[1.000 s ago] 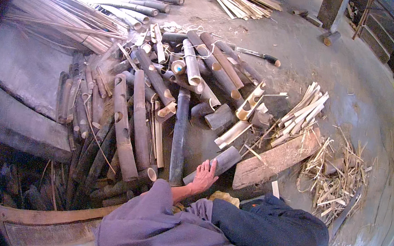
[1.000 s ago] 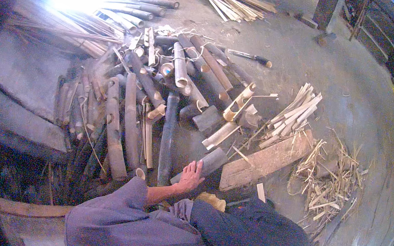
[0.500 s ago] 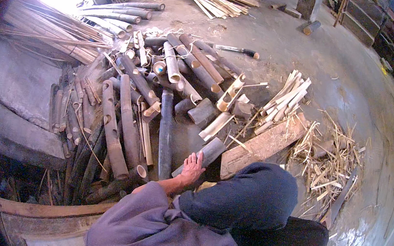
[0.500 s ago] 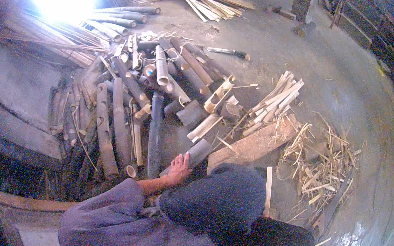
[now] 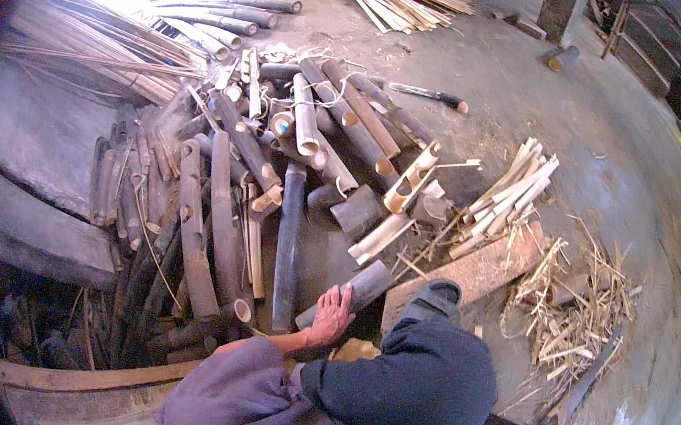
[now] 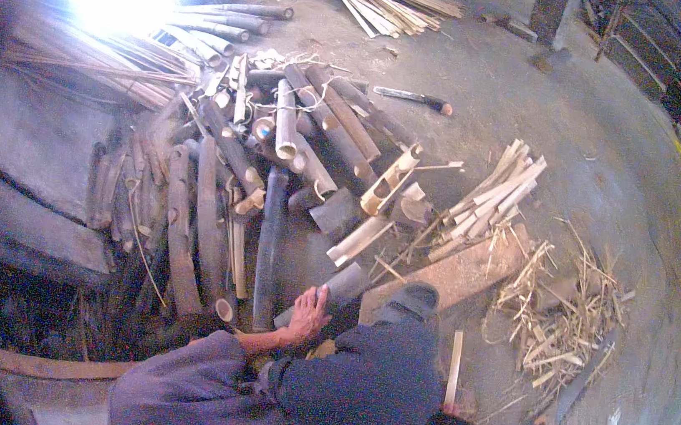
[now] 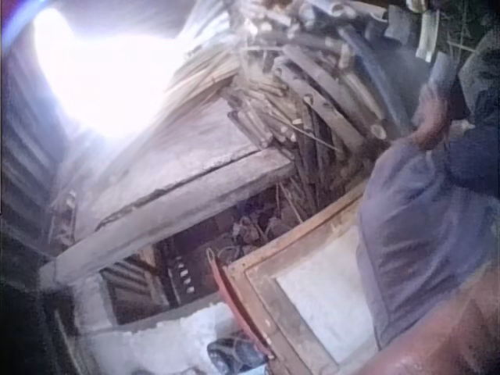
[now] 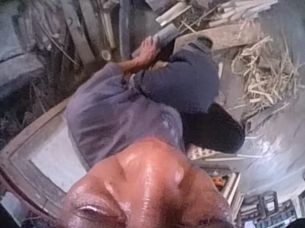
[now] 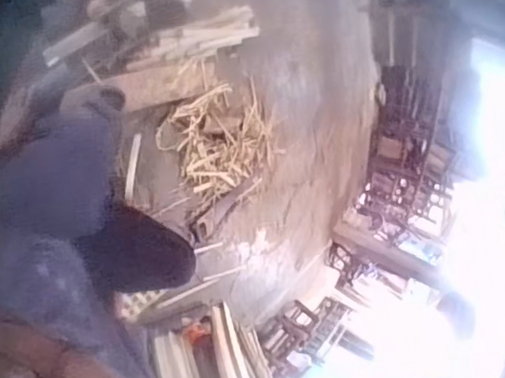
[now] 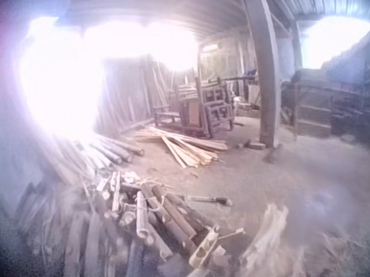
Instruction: The person sits on the floor and works with bamboo pieces, using a saw and a mallet to cut and shape them. They handle multiple bamboo segments, aligning and striking them to form lattice-like structures.
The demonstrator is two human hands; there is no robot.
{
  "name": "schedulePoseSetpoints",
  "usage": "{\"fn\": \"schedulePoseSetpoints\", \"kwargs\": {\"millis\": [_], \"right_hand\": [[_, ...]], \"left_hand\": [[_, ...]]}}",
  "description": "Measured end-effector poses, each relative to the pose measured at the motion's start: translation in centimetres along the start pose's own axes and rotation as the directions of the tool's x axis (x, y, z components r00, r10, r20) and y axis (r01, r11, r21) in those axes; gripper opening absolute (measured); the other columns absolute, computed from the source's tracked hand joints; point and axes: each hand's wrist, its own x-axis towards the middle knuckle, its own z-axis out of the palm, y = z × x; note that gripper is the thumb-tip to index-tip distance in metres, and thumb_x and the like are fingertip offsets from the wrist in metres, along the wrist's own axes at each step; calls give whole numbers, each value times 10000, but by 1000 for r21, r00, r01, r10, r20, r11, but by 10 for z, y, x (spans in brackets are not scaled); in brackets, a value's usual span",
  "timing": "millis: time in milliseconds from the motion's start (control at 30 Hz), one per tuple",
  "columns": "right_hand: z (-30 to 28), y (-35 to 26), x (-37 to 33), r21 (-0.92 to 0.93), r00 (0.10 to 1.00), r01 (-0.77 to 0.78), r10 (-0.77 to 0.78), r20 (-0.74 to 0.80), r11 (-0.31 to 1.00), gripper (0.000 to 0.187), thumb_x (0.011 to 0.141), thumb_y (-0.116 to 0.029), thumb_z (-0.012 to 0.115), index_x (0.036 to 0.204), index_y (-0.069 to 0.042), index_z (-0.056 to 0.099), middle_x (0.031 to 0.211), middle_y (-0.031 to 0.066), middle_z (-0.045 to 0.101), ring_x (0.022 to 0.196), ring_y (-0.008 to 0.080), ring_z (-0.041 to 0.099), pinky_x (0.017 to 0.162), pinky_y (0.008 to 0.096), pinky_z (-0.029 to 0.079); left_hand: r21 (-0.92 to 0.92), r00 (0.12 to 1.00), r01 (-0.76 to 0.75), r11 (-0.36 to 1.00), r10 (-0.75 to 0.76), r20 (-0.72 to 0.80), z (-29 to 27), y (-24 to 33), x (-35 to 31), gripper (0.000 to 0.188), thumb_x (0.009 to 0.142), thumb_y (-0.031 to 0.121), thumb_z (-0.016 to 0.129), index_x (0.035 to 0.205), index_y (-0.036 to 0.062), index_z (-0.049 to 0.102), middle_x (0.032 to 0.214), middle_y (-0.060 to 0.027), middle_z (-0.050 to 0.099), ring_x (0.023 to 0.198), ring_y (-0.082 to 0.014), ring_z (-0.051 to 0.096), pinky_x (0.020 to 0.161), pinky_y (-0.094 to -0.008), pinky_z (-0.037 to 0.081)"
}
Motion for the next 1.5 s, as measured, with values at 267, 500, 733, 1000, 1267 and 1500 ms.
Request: {"fn": "schedulePoseSetpoints", "kwargs": {"millis": [267,500,733,1000,1267,1500], "right_hand": [[14,-11,34,-12,1000,-24,24,2,1000,222,948,-258,512,1013,-48,541,744,49,590,658,126,562,556,265,459],[15,-14,48,-29,999,-40,40,12,999,224,945,-261,518,1023,-51,539,746,48,586,662,126,562,556,265,460],[22,-13,53,-27,999,-51,52,14,998,228,941,-263,524,1032,-55,537,748,46,582,667,127,563,555,264,461],[24,-11,57,-5,998,-59,59,5,998,233,937,-267,531,1044,-59,534,750,44,578,672,128,563,555,263,462],[21,-2,54,-15,997,-63,63,-48,998,240,933,-270,539,1055,-63,532,753,42,574,677,129,563,555,262,464],[5,32,23,56,983,-70,79,-165,996,246,930,-273,545,1065,-67,530,755,41,570,682,130,564,555,261,465]], "left_hand": [[-137,994,73,988,-60,96,-14,2,15,864,811,343,655,1468,66,167,1346,-249,350,1226,-401,381,1009,-502,306],[-501,862,94,860,-322,-391,-55,-35,125,679,905,255,557,1385,-107,240,1354,-311,359,1259,-438,366,1074,-472,290],[-849,491,351,396,-849,-194,-144,-151,300,949,842,625,523,1365,-121,259,1387,-355,310,1302,-423,335,1092,-436,262],[-923,659,368,115,-732,171,-159,-197,336,429,762,378,758,936,6,636,814,-63,619,679,-162,600,497,-325,464],[-750,941,-148,-645,-325,94,-155,-79,238,502,886,321,638,1241,11,465,1113,-128,603,1017,-268,604,860,-430,513],[-729,996,-19,-685,-77,46,-168,36,268,593,805,388,729,1227,54,481,1161,-87,581,1069,-234,562,933,-419,465]]}}
